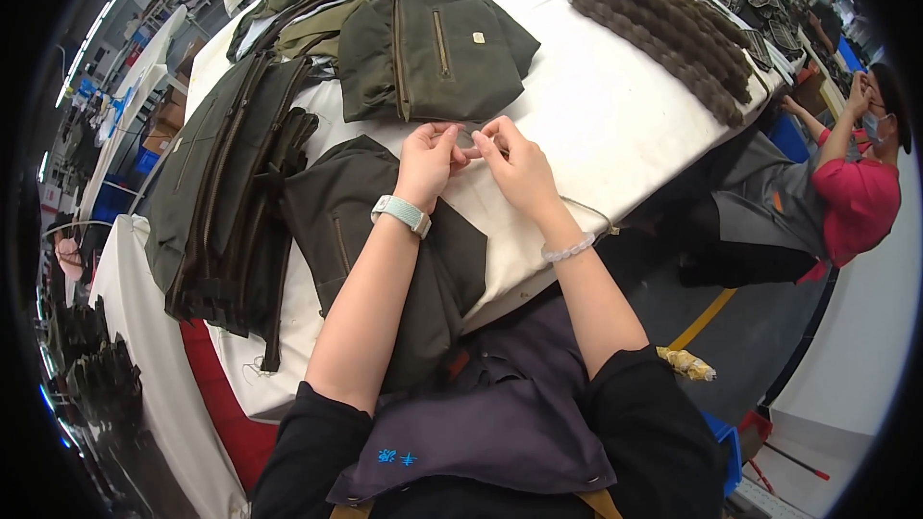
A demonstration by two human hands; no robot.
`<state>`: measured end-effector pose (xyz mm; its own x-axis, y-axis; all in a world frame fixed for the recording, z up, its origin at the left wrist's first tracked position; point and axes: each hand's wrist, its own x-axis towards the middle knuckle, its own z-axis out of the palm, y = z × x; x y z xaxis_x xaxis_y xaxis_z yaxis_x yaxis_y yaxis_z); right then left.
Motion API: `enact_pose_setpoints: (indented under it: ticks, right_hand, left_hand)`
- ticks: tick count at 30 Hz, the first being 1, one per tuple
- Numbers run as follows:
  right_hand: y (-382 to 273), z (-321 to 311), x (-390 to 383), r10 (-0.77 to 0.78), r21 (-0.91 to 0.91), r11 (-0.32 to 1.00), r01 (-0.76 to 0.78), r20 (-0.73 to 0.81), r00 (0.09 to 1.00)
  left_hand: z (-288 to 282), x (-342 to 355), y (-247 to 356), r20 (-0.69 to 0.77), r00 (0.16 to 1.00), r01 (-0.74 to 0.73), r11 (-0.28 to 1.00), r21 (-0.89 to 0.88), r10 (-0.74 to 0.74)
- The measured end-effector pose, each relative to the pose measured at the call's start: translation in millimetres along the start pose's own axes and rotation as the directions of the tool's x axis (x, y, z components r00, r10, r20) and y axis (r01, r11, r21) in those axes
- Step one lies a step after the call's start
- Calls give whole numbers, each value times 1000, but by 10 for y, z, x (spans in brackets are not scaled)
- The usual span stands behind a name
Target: Trimming loose threads from green canvas bags using small snips and inspecting the final product.
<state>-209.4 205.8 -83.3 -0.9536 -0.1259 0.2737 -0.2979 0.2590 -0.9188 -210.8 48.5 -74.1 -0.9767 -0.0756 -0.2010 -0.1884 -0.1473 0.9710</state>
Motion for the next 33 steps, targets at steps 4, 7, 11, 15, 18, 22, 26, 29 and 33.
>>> enact_pose_setpoints:
  ticks: [4,7,11,15,18,22,26,29,33]
  right_hand:
    - [225,-156,210,218,54,972,-228,153,964]
    - [196,-147,316,276,24,958,-286,190,942]
    - [23,-153,398,226,-152,968,-202,168,959]
    - [-88,-156,451,213,-270,949,-163,170,962]
    - [-80,-176,469,215,-303,940,-153,182,960]
    - [-42,-206,490,179,-291,948,-127,161,971]
    - [-165,-233,523,166,-328,940,-92,205,965]
    - [-56,-371,508,143,-156,984,-82,441,886]
    - [175,-600,613,131,-174,977,-120,56,990]
  left_hand:
    - [77,-29,39,22,1000,12,1000,9,-12]
    - [41,3,19,33,998,45,999,8,-45]
    - [34,5,12,52,998,35,998,46,-38]
    - [13,9,0,55,998,16,997,69,-20]
    - [19,-7,5,62,997,39,998,57,-43]
    - [35,-32,11,117,991,51,991,125,-65]
    - [-11,-1,-81,227,974,-13,986,164,-25]
    - [30,-16,-93,237,971,-31,992,121,2]
    - [65,-11,7,290,954,-1,964,267,-79]
